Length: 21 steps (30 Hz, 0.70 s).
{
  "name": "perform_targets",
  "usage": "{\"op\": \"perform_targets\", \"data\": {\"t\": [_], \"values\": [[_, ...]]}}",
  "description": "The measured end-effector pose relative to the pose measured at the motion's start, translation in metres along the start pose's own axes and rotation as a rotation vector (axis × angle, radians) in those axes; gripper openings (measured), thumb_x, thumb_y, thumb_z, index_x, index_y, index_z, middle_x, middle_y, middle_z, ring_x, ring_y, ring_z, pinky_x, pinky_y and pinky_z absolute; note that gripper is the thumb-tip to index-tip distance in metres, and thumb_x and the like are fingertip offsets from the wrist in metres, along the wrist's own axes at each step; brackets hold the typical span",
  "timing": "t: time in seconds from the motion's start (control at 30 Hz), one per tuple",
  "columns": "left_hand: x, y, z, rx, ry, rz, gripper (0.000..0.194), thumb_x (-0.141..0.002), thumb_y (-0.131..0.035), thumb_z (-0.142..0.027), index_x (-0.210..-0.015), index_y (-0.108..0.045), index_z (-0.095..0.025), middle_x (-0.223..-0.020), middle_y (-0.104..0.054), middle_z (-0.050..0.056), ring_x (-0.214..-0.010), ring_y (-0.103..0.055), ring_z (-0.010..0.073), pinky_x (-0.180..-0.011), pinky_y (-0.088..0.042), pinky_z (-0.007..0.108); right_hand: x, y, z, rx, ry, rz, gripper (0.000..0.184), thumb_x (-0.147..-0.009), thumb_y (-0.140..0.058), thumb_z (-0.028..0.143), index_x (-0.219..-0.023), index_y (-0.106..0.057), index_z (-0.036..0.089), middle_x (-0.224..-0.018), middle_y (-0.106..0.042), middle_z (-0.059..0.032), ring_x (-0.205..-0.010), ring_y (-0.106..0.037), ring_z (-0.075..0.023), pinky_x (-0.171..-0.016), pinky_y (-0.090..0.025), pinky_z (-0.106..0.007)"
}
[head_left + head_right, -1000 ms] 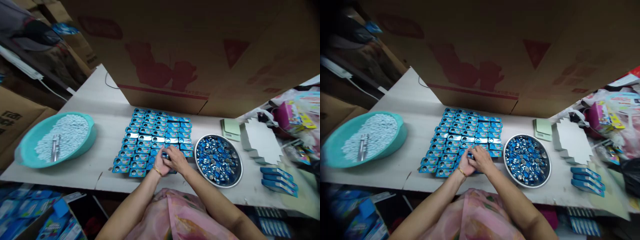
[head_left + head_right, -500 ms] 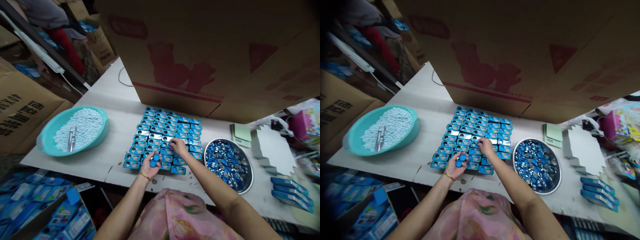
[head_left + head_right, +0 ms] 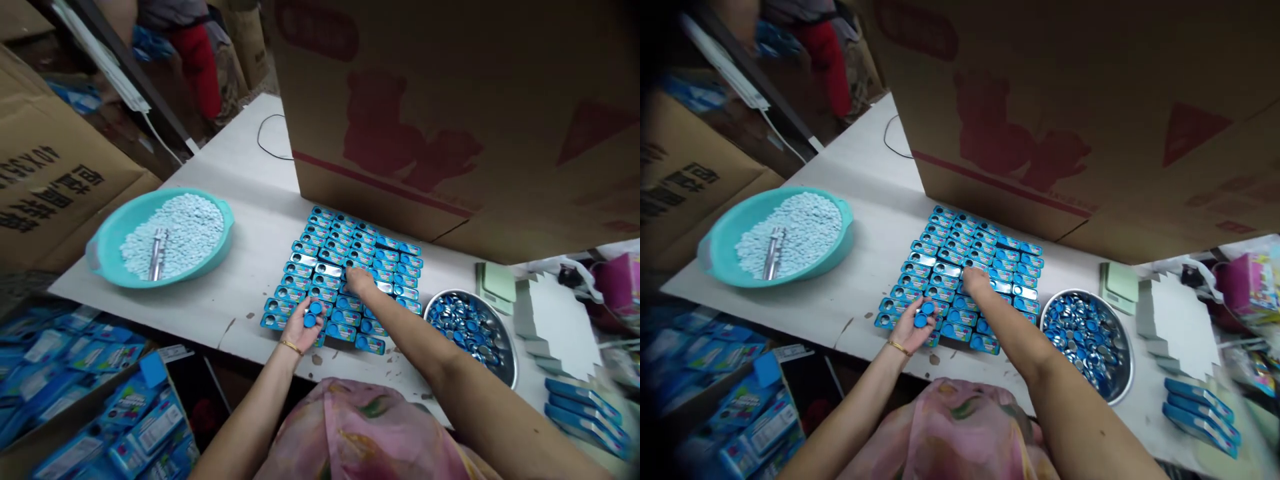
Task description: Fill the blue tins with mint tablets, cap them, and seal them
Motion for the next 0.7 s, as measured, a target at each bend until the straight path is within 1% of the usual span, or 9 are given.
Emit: {"op": "perform_targets", "data": {"t": [0.07, 0.13, 0.23, 0.3, 0.37, 0.4, 0.53, 0.6, 0.7], "values": [[-0.003, -0.001, -0.002, -0.015, -0.009, -0.020, 0.012, -0.076, -0.047, -0.025, -0.075, -0.051, -0.014, -0.065, -0.054, 0.003, -0.058, -0.054, 0.0089, -0.039, -0.036, 0.014, 0.012, 0.001, 0.007, 0.002, 0.030, -0.038, 0.033, -0.069, -0.059, 0.029, -0.099, -0.052, 0.018, -0.093, -0.059, -0.0099, -0.089, -0.054, -0.0211, -0.071, -0.040, -0.029], [-0.006, -0.005, -0.003, -0.041, -0.026, -0.021, 0.012, -0.075, -0.049, -0.026, -0.074, -0.051, -0.014, -0.062, -0.053, 0.002, -0.056, -0.054, 0.0085, -0.039, -0.035, 0.014, 0.026, 0.001, 0.025, -0.072, 0.179, -0.085, 0.025, -0.076, -0.051, 0.032, -0.098, -0.054, 0.021, -0.095, -0.058, -0.0057, -0.088, -0.054, -0.0168, -0.072, -0.039, -0.026], [-0.010, -0.010, -0.004, -0.064, -0.081, -0.029, 0.009, -0.073, -0.052, -0.024, -0.076, -0.051, -0.015, -0.061, -0.053, 0.000, -0.051, -0.052, 0.0066, -0.037, -0.034, 0.014, 0.044, -0.003, 0.053, -0.237, 0.460, -0.106, 0.019, -0.075, -0.052, 0.031, -0.092, -0.058, 0.024, -0.092, -0.057, -0.0013, -0.082, -0.053, -0.0121, -0.069, -0.039, -0.021], [-0.012, -0.013, -0.001, -0.074, -0.079, -0.038, 0.009, -0.072, -0.053, -0.022, -0.076, -0.051, -0.015, -0.063, -0.054, 0.000, -0.052, -0.053, 0.0074, -0.037, -0.034, 0.015, 0.045, -0.004, 0.057, -0.314, 0.514, -0.102, 0.013, -0.073, -0.055, 0.025, -0.084, -0.061, 0.022, -0.086, -0.058, -0.0009, -0.079, -0.054, -0.0116, -0.067, -0.038, -0.020], [-0.012, -0.015, 0.001, -0.099, -0.043, -0.046, 0.009, -0.072, -0.053, -0.023, -0.076, -0.051, -0.015, -0.065, -0.055, 0.002, -0.058, -0.056, 0.0103, -0.037, -0.034, 0.015, 0.038, 0.000, 0.046, -0.379, 0.470, -0.121, 0.010, -0.074, -0.053, 0.022, -0.079, -0.061, 0.020, -0.081, -0.059, -0.0001, -0.076, -0.054, -0.0110, -0.066, -0.039, -0.019], [-0.012, -0.014, 0.001, -0.109, -0.026, -0.048, 0.009, -0.072, -0.053, -0.023, -0.075, -0.050, -0.015, -0.067, -0.056, 0.003, -0.061, -0.057, 0.0114, -0.038, -0.034, 0.015, 0.032, 0.003, 0.036, -0.396, 0.409, -0.141, 0.011, -0.075, -0.051, 0.022, -0.080, -0.060, 0.019, -0.079, -0.059, 0.0003, -0.074, -0.054, -0.0105, -0.065, -0.039, -0.019], [-0.009, -0.011, -0.005, -0.112, -0.017, -0.016, 0.010, -0.072, -0.052, -0.024, -0.076, -0.050, -0.015, -0.073, -0.057, 0.005, -0.063, -0.057, 0.0114, -0.039, -0.034, 0.014, 0.005, 0.016, -0.013, -0.322, 0.064, -0.210, 0.012, -0.076, -0.048, 0.020, -0.083, -0.057, 0.016, -0.079, -0.061, -0.0023, -0.073, -0.054, -0.0127, -0.064, -0.040, -0.022], [-0.008, -0.009, -0.007, -0.102, -0.020, -0.008, 0.010, -0.072, -0.052, -0.024, -0.077, -0.050, -0.015, -0.073, -0.056, 0.005, -0.063, -0.057, 0.0110, -0.039, -0.034, 0.014, -0.008, 0.017, -0.023, -0.282, 0.001, -0.197, 0.009, -0.072, -0.053, 0.017, -0.080, -0.058, 0.015, -0.080, -0.061, -0.0050, -0.077, -0.054, -0.0161, -0.066, -0.040, -0.024], [-0.008, -0.005, -0.007, -0.106, -0.023, -0.025, 0.011, -0.072, -0.052, -0.024, -0.078, -0.051, -0.016, -0.074, -0.056, 0.005, -0.062, -0.056, 0.0104, -0.038, -0.034, 0.014, -0.024, 0.011, -0.020, -0.272, -0.047, -0.156, 0.011, -0.066, -0.061, 0.014, -0.077, -0.059, 0.013, -0.080, -0.061, -0.0074, -0.080, -0.054, -0.0203, -0.068, -0.041, -0.028]]}}
Point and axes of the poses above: each hand's wrist, its own x-axis away from the middle knuckle, its own y-axis out of the back of the hand, z = x × y, the point moved 6 cm from there along -x, towards the middle knuckle
